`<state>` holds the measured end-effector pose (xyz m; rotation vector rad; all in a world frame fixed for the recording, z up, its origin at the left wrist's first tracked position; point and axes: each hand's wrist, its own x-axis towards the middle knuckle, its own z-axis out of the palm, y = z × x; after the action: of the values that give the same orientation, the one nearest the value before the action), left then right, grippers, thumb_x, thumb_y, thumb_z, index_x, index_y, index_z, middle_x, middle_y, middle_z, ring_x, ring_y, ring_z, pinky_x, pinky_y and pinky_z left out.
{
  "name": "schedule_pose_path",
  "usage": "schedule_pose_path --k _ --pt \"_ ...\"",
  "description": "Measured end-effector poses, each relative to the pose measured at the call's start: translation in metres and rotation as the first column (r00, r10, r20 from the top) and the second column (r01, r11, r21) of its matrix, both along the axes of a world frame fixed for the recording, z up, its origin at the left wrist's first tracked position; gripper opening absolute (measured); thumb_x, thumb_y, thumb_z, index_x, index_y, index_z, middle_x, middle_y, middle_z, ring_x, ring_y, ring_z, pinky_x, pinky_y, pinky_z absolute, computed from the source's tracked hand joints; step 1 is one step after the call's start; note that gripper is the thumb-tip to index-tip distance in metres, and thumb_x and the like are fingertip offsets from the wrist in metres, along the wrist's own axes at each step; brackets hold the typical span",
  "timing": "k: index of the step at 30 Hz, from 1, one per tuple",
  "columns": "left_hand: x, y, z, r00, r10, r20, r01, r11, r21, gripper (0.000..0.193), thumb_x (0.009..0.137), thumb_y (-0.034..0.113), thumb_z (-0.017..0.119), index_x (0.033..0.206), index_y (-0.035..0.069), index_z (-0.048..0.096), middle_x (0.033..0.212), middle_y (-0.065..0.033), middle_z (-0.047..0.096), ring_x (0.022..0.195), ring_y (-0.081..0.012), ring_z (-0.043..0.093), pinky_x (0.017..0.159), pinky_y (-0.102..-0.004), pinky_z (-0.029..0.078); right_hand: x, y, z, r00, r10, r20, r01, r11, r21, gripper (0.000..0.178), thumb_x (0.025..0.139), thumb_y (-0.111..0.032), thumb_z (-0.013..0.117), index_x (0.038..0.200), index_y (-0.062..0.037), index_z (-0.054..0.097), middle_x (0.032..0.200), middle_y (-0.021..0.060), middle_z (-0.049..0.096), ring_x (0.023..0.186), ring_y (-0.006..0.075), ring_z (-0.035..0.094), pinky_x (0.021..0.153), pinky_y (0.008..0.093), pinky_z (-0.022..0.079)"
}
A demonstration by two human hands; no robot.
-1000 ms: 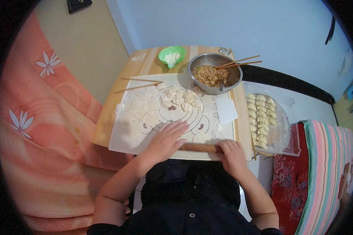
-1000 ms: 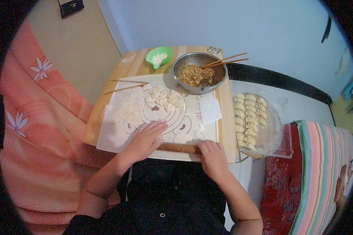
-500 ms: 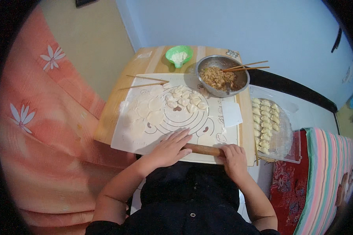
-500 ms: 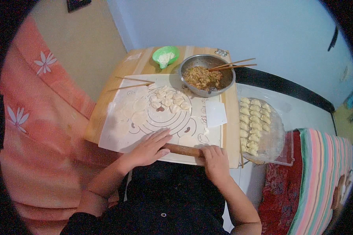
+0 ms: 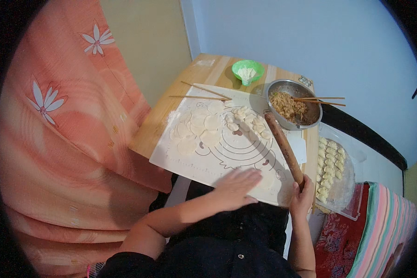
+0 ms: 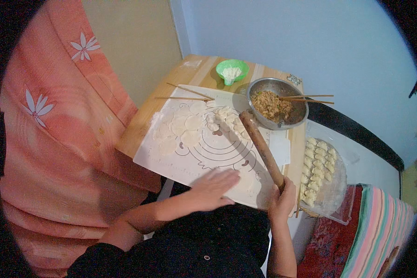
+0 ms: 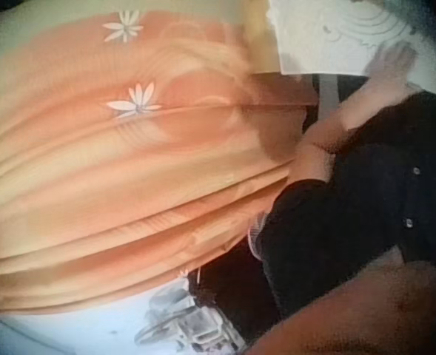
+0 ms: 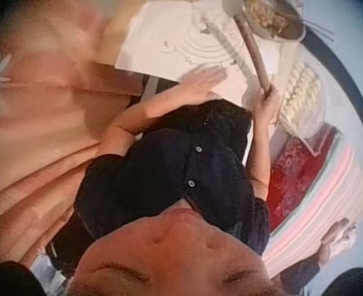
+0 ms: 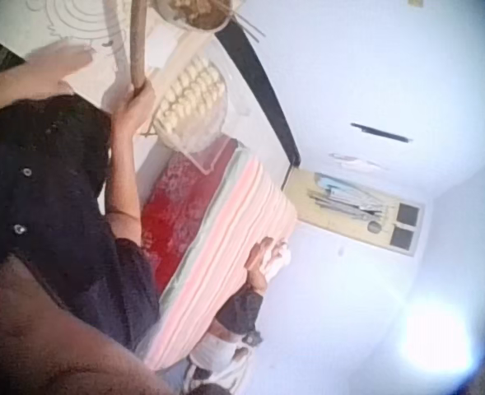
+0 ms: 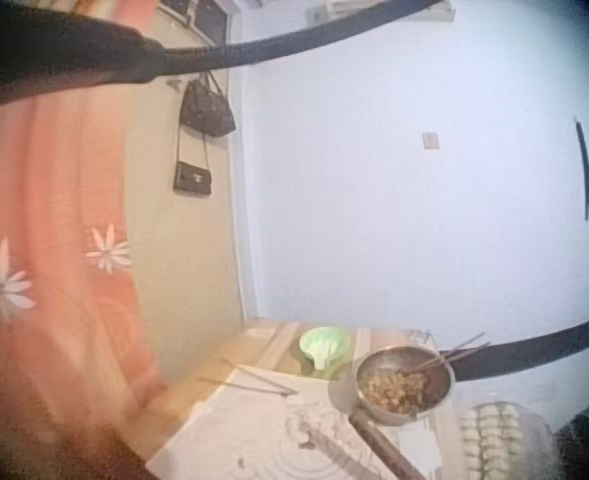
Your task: The person uses a wooden rolling pin to flatten small dough pieces into thin circular wrappers on a silicone mat. They repeatedly pick up a dough piece, roll it, and place it back on the mat. A bowl of filling and a tray of finished dumplings are visible nearby.
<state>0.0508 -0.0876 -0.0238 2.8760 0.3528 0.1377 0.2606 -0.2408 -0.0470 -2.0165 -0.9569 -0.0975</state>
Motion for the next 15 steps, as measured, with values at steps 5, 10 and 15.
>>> schedule_pose_path --k 5,10,15 --pt "-0.034 0.020 0.006 0.995 0.091 -0.041 -0.090 0.995 0.030 0.073 0.093 0.049 0.055 0.148 0.005 0.036 0.158 -0.0124 0.027 0.147 -0.0251 0.023 0.118 -0.0517 0.016 -0.004 -0.004 -0.001 0.998 -0.056 0.000 0.056 0.998 0.037 0.037 0.088 -0.006 0.061 0.123 0.0020 0.053 0.109 0.0208 0.058 0.100 0.0366 0.058 0.089 0.0419 0.046" --pt "0.030 -0.022 0.009 0.990 -0.117 0.076 0.120 0.992 -0.027 0.078 0.090 0.049 0.059 0.149 0.005 0.034 0.158 -0.0082 0.028 0.146 -0.0250 0.024 0.117 -0.0513 0.020 0.001 0.004 -0.017 0.997 -0.032 -0.065 0.044 0.981 0.189 0.039 0.090 -0.009 0.060 0.125 0.0032 0.051 0.112 0.0212 0.056 0.102 0.0350 0.057 0.091 0.0402 0.046" --pt "0.039 -0.017 0.001 0.999 -0.018 0.028 0.019 0.999 -0.038 0.075 0.090 0.048 0.059 0.147 0.004 0.037 0.156 -0.0099 0.032 0.146 -0.0234 0.024 0.118 -0.0496 0.017 0.002 -0.005 -0.018 0.997 -0.061 -0.036 0.066 0.987 0.144 0.038 0.094 -0.010 0.057 0.129 0.0044 0.049 0.116 0.0193 0.055 0.107 0.0298 0.056 0.096 0.0368 0.044"
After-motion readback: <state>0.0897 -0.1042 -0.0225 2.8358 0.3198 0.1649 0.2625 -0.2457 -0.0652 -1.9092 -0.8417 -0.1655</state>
